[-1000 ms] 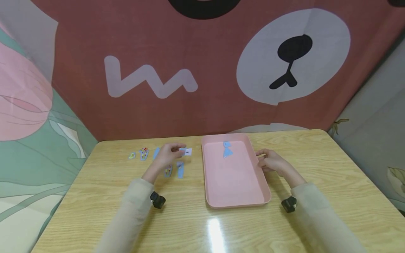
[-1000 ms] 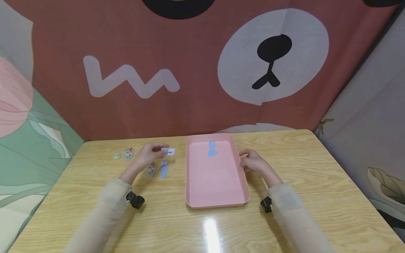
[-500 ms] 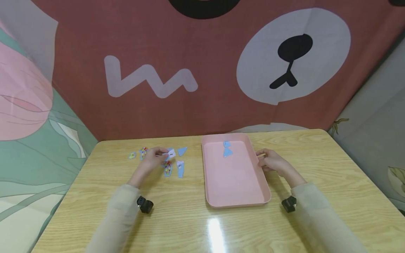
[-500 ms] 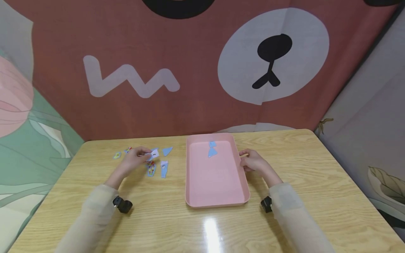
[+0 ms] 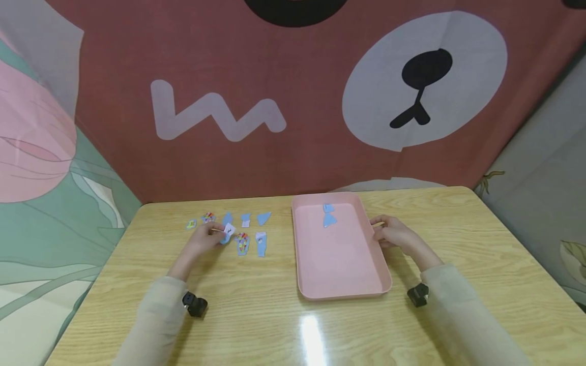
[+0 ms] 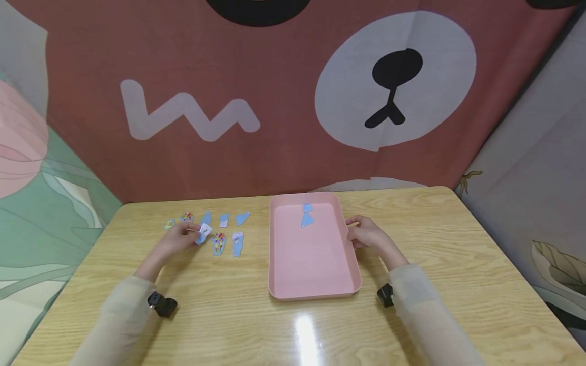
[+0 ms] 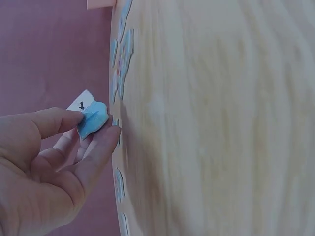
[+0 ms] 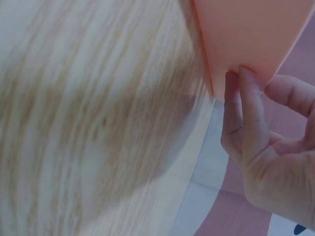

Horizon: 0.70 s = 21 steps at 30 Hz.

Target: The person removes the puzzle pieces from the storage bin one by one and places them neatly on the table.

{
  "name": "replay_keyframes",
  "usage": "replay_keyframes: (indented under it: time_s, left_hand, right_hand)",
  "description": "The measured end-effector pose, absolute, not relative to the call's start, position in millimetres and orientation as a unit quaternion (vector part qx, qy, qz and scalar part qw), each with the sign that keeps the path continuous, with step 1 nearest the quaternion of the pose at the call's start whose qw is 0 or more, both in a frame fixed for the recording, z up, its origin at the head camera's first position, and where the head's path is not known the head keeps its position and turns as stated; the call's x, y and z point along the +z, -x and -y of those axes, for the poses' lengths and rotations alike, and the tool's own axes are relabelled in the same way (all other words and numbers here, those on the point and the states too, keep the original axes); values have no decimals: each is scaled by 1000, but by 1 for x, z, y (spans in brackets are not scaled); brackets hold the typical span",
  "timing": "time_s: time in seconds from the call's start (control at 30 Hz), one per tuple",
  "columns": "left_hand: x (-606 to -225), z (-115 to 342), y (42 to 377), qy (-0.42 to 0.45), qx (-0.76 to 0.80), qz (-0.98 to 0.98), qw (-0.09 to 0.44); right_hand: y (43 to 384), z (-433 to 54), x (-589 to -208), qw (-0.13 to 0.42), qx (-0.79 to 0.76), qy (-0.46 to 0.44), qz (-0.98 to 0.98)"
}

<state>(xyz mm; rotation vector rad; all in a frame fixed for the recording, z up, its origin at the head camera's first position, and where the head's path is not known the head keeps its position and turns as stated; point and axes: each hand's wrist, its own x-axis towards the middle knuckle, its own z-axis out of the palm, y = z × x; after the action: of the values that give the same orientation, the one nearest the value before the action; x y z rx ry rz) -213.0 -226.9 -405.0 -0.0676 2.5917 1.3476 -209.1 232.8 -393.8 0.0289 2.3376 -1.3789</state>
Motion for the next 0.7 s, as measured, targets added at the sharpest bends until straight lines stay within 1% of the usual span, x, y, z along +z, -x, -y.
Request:
replay_keyframes:
  time_s: [0.33,0.6,0.7]
  left_hand:
    - [-409,240,211,41,483,-868,109]
    - [-411,245,208,61,501,-850,149]
    - [-411,245,206,55,504,-848,153]
  right_hand:
    - [209,-232,-394,211,-494,-15,-843]
    - [209,-232,-394,213,-495,-14,-842]
    - [210,-232,-395,214,-495,-13,-842]
